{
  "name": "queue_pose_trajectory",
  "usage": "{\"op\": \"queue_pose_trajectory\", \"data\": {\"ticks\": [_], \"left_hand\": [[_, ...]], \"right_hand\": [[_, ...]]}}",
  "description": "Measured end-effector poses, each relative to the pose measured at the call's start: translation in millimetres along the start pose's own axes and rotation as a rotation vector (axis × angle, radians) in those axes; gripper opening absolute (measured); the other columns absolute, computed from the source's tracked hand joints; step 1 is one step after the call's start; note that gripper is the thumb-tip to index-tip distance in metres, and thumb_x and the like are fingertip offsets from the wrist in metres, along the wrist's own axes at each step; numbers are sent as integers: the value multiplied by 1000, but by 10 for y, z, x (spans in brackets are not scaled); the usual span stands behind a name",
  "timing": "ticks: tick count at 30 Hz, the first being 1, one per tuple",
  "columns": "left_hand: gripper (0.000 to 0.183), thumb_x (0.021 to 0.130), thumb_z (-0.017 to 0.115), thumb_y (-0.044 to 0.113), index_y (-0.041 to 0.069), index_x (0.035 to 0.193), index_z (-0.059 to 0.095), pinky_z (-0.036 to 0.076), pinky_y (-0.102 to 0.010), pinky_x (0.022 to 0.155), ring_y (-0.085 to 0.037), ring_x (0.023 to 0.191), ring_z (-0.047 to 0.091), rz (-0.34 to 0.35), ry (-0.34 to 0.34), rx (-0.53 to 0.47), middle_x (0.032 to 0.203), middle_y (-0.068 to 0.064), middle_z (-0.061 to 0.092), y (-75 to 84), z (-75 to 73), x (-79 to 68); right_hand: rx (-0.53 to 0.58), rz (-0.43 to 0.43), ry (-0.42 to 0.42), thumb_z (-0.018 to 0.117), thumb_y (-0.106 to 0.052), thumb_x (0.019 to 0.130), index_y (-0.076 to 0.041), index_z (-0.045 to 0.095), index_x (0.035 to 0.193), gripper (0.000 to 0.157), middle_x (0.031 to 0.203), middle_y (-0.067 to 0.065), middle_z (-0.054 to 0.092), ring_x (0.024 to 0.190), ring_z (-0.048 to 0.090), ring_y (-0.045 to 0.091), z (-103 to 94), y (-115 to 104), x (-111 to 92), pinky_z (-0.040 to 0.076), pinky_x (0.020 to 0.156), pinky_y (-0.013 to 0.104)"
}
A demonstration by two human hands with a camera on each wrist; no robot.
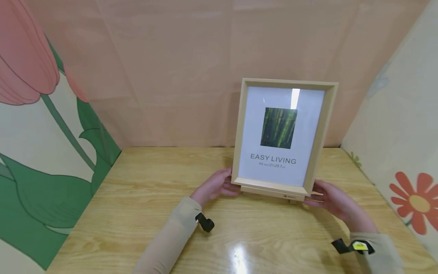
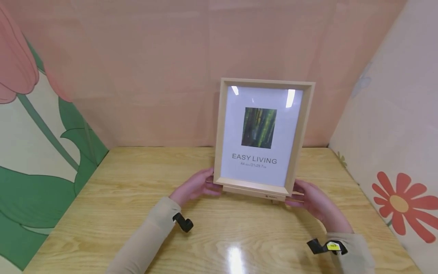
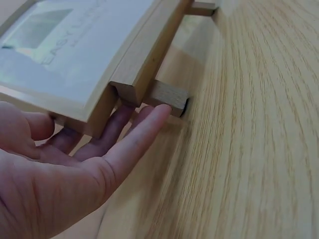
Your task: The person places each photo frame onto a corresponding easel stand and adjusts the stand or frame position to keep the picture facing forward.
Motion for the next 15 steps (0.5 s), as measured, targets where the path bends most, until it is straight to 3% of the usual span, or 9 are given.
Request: {"op": "queue_pose_trajectory", "data": {"ticks": [8,15], "left_hand": [[47,95,33,39,3,122,48,47,-50,76,-37,90,59,-22,-9,-66,103,-24,58,-21,30,8],[47,96,32,36,-1,121,46,47,-48,78,-38,90,58,-21,4,-81,101,-26,58,-17,31,11]], "right_hand": [[-8,15,16,34,-36,96,-1,28,127,47,110,12,54,102,53,33,8,-1,-19,32,91,56],[21,17,39,35,-35,96,-4,33,122,41,107,11,55,100,54,32,8,4,-9,33,91,55]]}}
Point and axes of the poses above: each hand's wrist, its own x-axis towards the middle knuckle, its own z-axis out of the palm, y = z × x, the point moved 7 cm from there along x, towards the middle knuckle
